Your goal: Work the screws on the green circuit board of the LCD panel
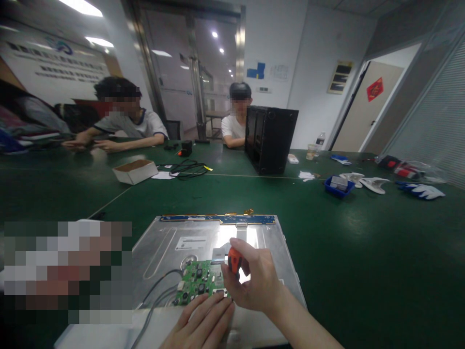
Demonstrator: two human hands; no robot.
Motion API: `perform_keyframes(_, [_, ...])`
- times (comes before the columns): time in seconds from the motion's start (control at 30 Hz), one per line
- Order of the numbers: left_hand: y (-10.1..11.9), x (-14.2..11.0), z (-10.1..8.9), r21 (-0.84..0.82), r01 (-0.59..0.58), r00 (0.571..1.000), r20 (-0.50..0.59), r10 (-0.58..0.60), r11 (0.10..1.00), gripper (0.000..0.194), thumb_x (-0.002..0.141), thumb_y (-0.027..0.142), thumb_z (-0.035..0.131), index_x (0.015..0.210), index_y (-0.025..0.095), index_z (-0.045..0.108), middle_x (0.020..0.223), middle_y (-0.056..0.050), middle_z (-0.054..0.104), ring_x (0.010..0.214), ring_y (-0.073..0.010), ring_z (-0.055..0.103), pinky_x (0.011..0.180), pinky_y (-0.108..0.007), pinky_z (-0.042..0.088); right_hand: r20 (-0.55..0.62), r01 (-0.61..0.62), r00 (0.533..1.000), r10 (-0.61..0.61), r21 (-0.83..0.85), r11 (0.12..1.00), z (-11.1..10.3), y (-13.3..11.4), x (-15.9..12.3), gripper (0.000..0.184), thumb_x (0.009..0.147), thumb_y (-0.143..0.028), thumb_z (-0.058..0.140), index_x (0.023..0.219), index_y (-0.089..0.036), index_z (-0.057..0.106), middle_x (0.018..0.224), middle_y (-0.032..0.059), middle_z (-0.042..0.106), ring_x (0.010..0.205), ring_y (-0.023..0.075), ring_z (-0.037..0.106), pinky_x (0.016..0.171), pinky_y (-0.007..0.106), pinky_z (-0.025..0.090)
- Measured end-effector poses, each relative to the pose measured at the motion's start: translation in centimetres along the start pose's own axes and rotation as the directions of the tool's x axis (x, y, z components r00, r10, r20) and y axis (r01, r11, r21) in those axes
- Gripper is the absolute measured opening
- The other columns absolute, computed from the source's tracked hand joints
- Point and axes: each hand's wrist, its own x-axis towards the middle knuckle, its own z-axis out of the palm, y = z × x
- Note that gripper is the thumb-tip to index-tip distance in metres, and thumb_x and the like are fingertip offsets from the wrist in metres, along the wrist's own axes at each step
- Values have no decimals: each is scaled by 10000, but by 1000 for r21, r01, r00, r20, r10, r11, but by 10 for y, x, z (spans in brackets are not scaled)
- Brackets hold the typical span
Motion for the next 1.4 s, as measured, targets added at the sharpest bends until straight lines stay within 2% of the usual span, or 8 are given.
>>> perform_keyframes(0.13, [0,0,1,-3,3,1000,-1,-3,1000,382,1093,170,323,1151,153,700,1132,-24,734,1102,-193,603,1187,-348,206,27,6,1000,-7,47,999,-3,0,0,466,946,-176,508,1403,-165,414,671,-44,587,422,100,479,385,218,415])
perform_keyframes(0.3, [0,-2,1,7,-2,1000,24,2,1000,291,1081,235,419,1171,155,684,1156,-28,722,1114,-199,606,1145,-331,273,34,3,999,-5,57,998,-5,0,-2,515,898,-152,482,1409,-159,417,719,-13,625,439,114,500,405,234,440])
perform_keyframes(0.53, [1,-5,3,11,-3,999,35,2,1000,266,1072,279,468,1185,152,673,1167,-37,720,1123,-204,605,1129,-330,307,29,-5,1000,4,34,999,-4,1,-3,545,867,-113,479,1407,-163,417,700,-24,621,428,118,506,406,237,444])
perform_keyframes(0.77, [1,-7,5,36,-16,999,47,14,999,262,1060,227,466,1205,153,671,1173,-37,717,1140,-189,606,1178,-335,263,33,-12,999,11,39,999,-4,1,-1,541,874,-117,493,1406,-174,414,713,-25,627,436,109,505,406,219,447])
perform_keyframes(0.93, [-1,-5,4,28,-17,999,31,16,999,345,1076,154,359,1189,155,685,1170,-25,724,1133,-176,611,1220,-348,189,33,-8,999,7,38,999,-5,0,-1,529,889,-121,492,1410,-170,420,705,-25,622,431,109,502,394,222,440])
perform_keyframes(1.13, [0,-5,3,19,-12,999,38,12,1000,330,1082,179,378,1196,152,686,1168,-31,723,1139,-185,605,1190,-331,245,10,-3,1000,2,13,1000,-3,-1,-1,502,906,-133,504,1401,-167,431,708,-23,618,420,102,499,384,218,437])
perform_keyframes(1.4, [-1,-5,2,14,-8,1000,28,8,1000,328,1086,179,372,1185,153,684,1158,-24,723,1115,-183,605,1178,-331,244,-18,12,1000,-12,-15,1000,-1,1,-2,503,914,-129,541,1397,-184,410,676,-41,606,410,96,484,376,197,448])
